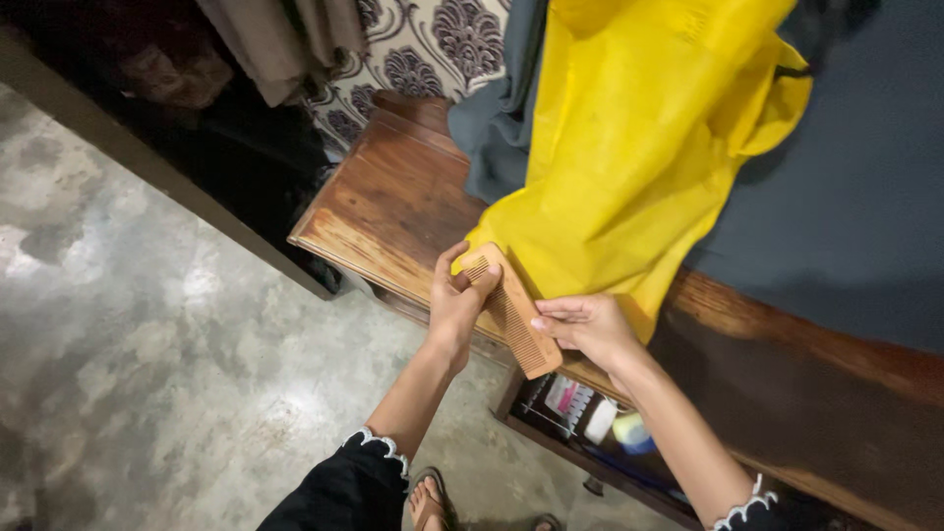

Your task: The person organizes personal items by placing a plastic basket into a yellow tote bag, then moves the bag to a wooden cabinet. They open a drawer to store a blue bottle and a wooden comb, then close the drawer. The person moves the bag to a chair, then returns to the cabinet to store a hairbrush in a different drawer. Finally, they place a charging cable and a pen into a wall-mounted organizer.

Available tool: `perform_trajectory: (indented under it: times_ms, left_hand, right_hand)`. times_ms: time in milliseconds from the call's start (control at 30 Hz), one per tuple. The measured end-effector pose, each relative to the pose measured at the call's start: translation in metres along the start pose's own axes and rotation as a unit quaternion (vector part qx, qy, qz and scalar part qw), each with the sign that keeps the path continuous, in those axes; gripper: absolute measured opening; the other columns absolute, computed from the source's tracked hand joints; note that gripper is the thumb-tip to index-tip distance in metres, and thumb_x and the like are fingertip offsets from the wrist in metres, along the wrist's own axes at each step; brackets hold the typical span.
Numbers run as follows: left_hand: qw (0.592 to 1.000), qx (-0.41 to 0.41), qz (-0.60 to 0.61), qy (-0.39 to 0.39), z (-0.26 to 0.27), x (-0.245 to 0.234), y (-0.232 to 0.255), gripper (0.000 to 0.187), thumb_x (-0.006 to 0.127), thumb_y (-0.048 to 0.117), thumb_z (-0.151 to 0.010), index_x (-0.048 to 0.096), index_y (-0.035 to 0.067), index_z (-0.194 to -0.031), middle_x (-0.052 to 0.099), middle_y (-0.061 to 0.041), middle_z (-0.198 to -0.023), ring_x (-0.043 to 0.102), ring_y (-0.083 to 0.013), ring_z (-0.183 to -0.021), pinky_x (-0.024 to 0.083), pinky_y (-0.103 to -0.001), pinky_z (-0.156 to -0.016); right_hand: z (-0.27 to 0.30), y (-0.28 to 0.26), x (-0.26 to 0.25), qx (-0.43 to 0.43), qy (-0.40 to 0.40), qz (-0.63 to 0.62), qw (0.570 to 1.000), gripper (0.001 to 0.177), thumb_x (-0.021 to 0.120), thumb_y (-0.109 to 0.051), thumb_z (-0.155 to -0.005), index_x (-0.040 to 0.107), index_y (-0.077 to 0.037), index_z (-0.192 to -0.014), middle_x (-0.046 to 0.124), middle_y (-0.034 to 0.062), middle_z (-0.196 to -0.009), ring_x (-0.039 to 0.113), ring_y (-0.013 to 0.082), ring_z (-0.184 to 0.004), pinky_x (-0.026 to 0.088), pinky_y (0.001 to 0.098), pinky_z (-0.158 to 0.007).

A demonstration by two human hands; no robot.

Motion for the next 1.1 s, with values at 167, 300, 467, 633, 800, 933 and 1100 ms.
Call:
perform_trajectory:
  times_ms: [167,300,467,633,800,933,1100]
  left_hand:
    - [0.997,0.027,-0.048,-0.052,0.022,0.032,-0.006,0.045,0.071,0.014,-0.092,0.057,0.008,-0.135,0.071,-0.008,-0.109,0.067,-0.0125,-0.095,0.056,-0.028,-0.079]
    - [0.994,-0.01,-0.051,-0.098,0.044,0.052,-0.03,0.035,0.069,0.015,-0.093,0.063,0.008,-0.126,0.07,-0.003,-0.103,0.067,-0.0119,-0.09,0.058,-0.029,-0.076]
    - [0.97,0.067,-0.157,-0.174,0.077,0.077,-0.045,0.023,0.072,0.017,-0.099,0.072,0.001,-0.116,0.074,-0.003,-0.097,0.068,-0.0111,-0.09,0.057,-0.028,-0.079]
    - [0.939,0.072,-0.274,-0.195,0.103,0.089,-0.075,0.029,0.071,0.024,-0.094,0.072,0.006,-0.118,0.074,-0.005,-0.089,0.071,-0.0106,-0.081,0.058,-0.028,-0.074]
    - [0.858,0.185,-0.431,-0.212,0.128,0.107,-0.099,0.023,0.073,0.017,-0.09,0.075,0.009,-0.111,0.074,-0.013,-0.095,0.073,-0.0254,-0.081,0.058,-0.035,-0.075]
    - [0.823,0.228,-0.462,-0.239,0.145,0.122,-0.128,0.016,0.072,0.012,-0.085,0.076,0.01,-0.1,0.073,-0.013,-0.103,0.072,-0.0324,-0.088,0.058,-0.04,-0.078]
    - [0.774,0.193,-0.542,-0.264,0.146,0.131,-0.182,0.015,0.067,0.014,-0.09,0.076,0.013,-0.101,0.074,-0.014,-0.1,0.07,-0.0346,-0.094,0.056,-0.044,-0.083]
  right_hand:
    - [0.021,0.022,-0.034,-0.019,0.005,0.0,1.0,0.044,0.081,-0.018,-0.082,0.074,-0.002,-0.123,0.081,0.0093,-0.111,0.076,0.0139,-0.094,0.06,0.0277,-0.084]
    - [0.041,0.035,-0.063,-0.083,0.029,0.049,0.995,0.04,0.083,-0.016,-0.08,0.077,-0.001,-0.116,0.083,0.0111,-0.105,0.077,0.0141,-0.093,0.061,0.0279,-0.083]
    - [0.071,0.065,-0.098,-0.087,0.048,0.139,0.985,0.035,0.083,-0.018,-0.078,0.08,-0.007,-0.112,0.084,0.0109,-0.099,0.08,0.0144,-0.088,0.062,0.0289,-0.08]
    - [0.097,0.112,-0.124,-0.007,0.065,0.2,0.978,0.036,0.083,-0.021,-0.078,0.08,-0.014,-0.114,0.083,0.0083,-0.101,0.081,0.0159,-0.087,0.063,0.0317,-0.076]
    - [0.113,0.163,-0.138,0.027,0.068,0.209,0.975,0.035,0.083,-0.024,-0.077,0.081,-0.017,-0.112,0.083,0.0081,-0.102,0.081,0.0164,-0.089,0.065,0.0344,-0.074]
    - [0.122,0.194,-0.142,-0.021,0.062,0.237,0.969,0.035,0.085,-0.023,-0.076,0.082,-0.015,-0.109,0.083,0.0088,-0.102,0.082,0.0173,-0.091,0.063,0.0322,-0.082]
    - [0.126,0.232,-0.148,0.007,0.072,0.294,0.953,0.03,0.082,-0.026,-0.079,0.082,-0.019,-0.109,0.081,0.0036,-0.104,0.08,0.0194,-0.09,0.06,0.034,-0.082]
Point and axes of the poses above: each hand's wrist, its own z-axis away from the middle knuckle, its own x-axis out of the palm, y = z × x, the point moved 10 cm from there along -z, towards the middle knuckle
